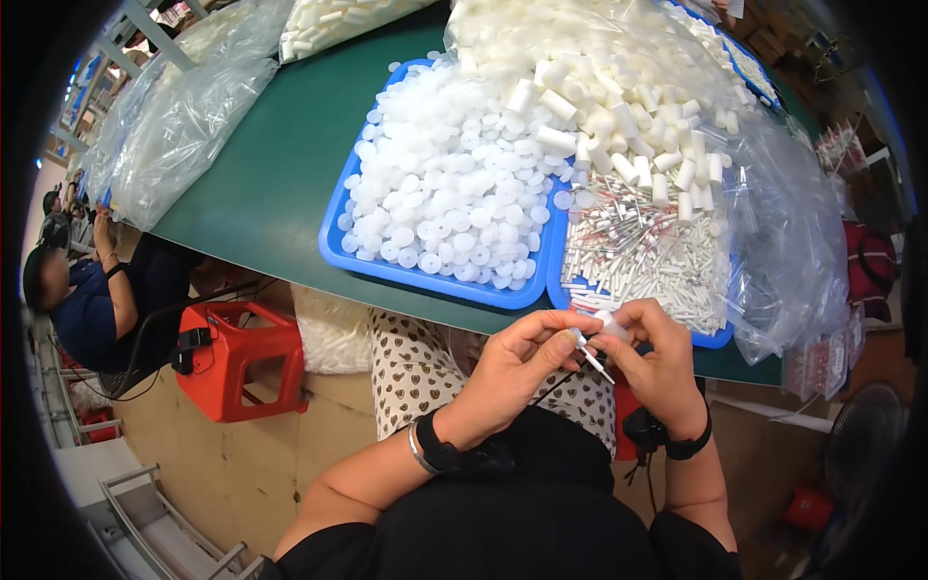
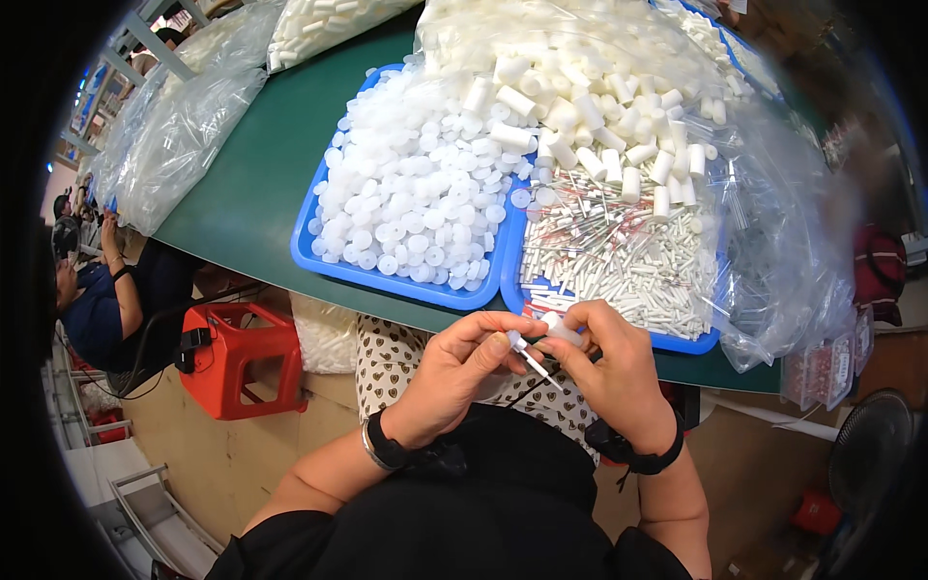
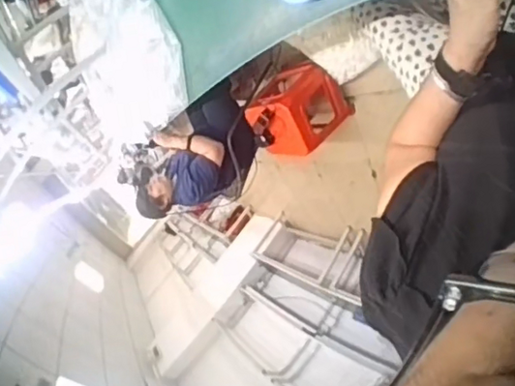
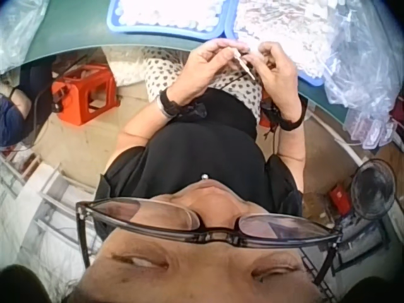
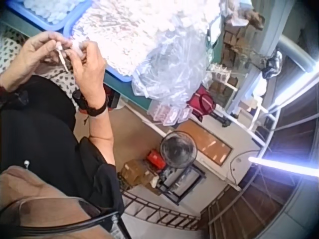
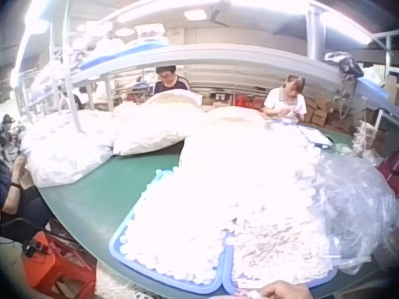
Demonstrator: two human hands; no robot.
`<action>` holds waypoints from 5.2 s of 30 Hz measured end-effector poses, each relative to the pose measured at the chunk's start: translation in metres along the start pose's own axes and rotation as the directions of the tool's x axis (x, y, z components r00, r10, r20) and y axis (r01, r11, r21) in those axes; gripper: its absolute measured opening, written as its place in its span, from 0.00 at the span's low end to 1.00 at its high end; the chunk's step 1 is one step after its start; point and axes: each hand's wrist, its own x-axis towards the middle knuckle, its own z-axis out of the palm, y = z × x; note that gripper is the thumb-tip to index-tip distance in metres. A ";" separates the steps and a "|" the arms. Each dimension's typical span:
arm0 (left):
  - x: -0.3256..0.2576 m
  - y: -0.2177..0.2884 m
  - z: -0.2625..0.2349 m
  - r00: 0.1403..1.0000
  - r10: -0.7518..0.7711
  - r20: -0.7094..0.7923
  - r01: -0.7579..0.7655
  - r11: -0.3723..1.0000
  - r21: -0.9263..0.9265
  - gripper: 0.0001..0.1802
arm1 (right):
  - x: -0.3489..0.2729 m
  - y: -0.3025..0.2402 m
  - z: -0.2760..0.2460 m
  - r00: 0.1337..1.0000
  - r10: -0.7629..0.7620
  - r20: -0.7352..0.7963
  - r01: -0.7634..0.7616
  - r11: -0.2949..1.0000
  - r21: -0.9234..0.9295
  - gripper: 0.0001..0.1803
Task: The person sits at a green table and repeatedly picks up small white plastic caps and thin white sticks. They insert the sticks into the caps by hand, one at a time, and place the assembled units into a blue tray. The process is continuous and repetitive throughout the clip.
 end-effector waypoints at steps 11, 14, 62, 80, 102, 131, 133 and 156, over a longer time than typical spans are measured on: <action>0.001 -0.014 -0.002 0.989 -0.038 -0.144 0.024 0.994 -0.102 0.15 | -0.007 -0.007 0.017 0.972 -0.235 0.011 0.235 0.966 -0.107 0.12; 0.000 -0.013 -0.003 0.988 -0.012 -0.152 0.002 0.998 -0.064 0.15 | -0.008 -0.011 0.011 0.992 -0.119 0.047 0.114 0.989 0.098 0.11; -0.005 -0.015 0.000 0.986 0.100 -0.135 -0.092 0.994 0.066 0.08 | -0.018 -0.010 0.019 0.988 -0.144 0.057 0.149 0.984 -0.095 0.13; -0.005 -0.025 -0.007 0.959 0.122 0.255 -0.201 0.927 0.315 0.30 | -0.022 0.014 0.046 0.926 -0.372 0.061 0.371 0.928 0.024 0.12; -0.005 -0.043 -0.011 0.980 -0.105 0.168 0.188 0.760 -0.622 0.27 | -0.017 0.026 0.065 0.869 -0.494 -0.015 0.472 0.838 -0.273 0.10; -0.018 -0.036 -0.019 0.990 -0.138 0.043 0.144 0.959 -0.243 0.39 | -0.026 0.000 0.080 0.919 0.247 0.307 -0.383 0.743 0.548 0.17; -0.021 -0.026 -0.021 0.982 -0.180 0.049 0.187 0.951 -0.247 0.40 | -0.019 -0.003 0.070 0.771 0.291 0.567 -0.635 0.422 0.647 0.22; -0.033 -0.027 -0.065 0.782 -0.623 -0.015 0.621 0.777 0.105 0.26 | -0.025 0.018 0.058 0.933 -0.151 0.326 0.242 0.935 -0.259 0.11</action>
